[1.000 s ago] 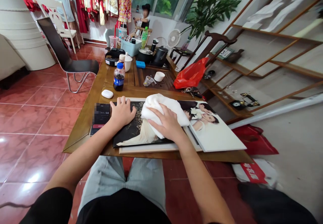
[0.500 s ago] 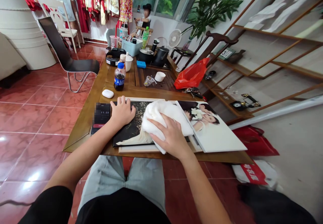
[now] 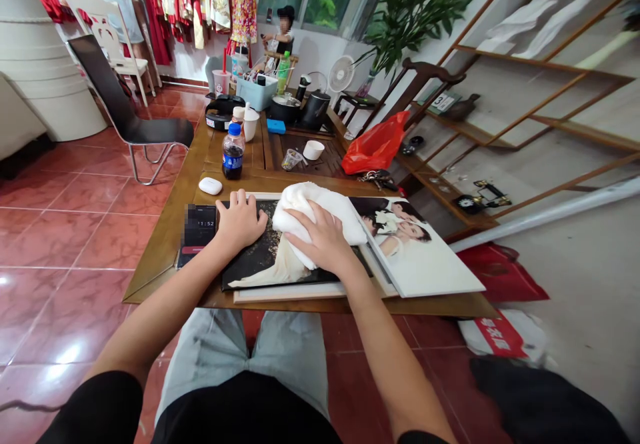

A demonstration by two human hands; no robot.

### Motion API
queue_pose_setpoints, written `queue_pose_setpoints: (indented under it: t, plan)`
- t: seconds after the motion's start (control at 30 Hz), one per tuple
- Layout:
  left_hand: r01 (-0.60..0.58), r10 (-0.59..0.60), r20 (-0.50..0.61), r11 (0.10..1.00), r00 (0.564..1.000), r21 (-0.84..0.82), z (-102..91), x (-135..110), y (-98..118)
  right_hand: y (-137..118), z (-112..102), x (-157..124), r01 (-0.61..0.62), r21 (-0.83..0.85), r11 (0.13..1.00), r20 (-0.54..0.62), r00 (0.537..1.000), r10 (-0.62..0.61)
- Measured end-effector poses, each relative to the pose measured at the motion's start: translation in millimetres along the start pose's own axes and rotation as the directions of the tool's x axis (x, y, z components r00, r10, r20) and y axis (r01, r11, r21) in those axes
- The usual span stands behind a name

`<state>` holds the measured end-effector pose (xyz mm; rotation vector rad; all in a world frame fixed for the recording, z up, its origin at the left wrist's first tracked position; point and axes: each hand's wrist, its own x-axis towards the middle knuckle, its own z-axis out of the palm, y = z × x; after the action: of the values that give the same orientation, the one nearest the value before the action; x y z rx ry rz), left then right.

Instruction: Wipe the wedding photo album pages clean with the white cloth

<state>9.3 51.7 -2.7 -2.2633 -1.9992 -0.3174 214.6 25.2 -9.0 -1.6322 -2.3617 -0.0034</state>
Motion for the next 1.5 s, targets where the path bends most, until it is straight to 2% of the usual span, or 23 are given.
queue_pose_setpoints:
  t: [0.17, 0.4, 0.57, 0.7, 0.97, 1.1, 1.5]
  plan:
    - [0.013, -0.012, -0.012, 1.0, 1.0, 0.008, 0.4, -1, 1, -2, 1, -2, 0.023, 0.002, 1.0, -0.023, 0.999, -0.023]
    - [0.022, -0.022, 0.004, 1.0, 1.0, -0.006, -1.3, -1, 2, -16, -3, -45, 0.138, -0.018, 0.99, -0.049, 0.989, -0.138]
    - [0.021, -0.021, 0.018, 1.0, 1.0, -0.005, -1.3, -1, 1, -25, -4, -65, 0.125, -0.044, 0.991, -0.057, 0.99, -0.127]
    - [0.012, -0.012, 0.005, 1.0, 1.0, -0.005, 0.1, 0, 1, -21, -5, -56, 0.093, -0.024, 0.995, -0.033, 0.995, -0.093]
    - [0.012, -0.012, 0.009, 1.0, 1.0, -0.007, -1.2, 0, 1, 8, -1, -9, -0.076, 0.01, 0.997, -0.019, 0.997, 0.076]
    - [0.017, -0.017, 0.007, 1.0, 1.0, -0.014, -1.5, -1, 1, 12, 1, -5, -0.117, 0.023, 0.993, -0.042, 0.992, 0.118]
    - [0.016, -0.015, 0.025, 1.0, 1.0, -0.027, -3.8, -1, 2, 2, -3, -71, -0.063, -0.031, 0.998, -0.148, 0.987, 0.058]
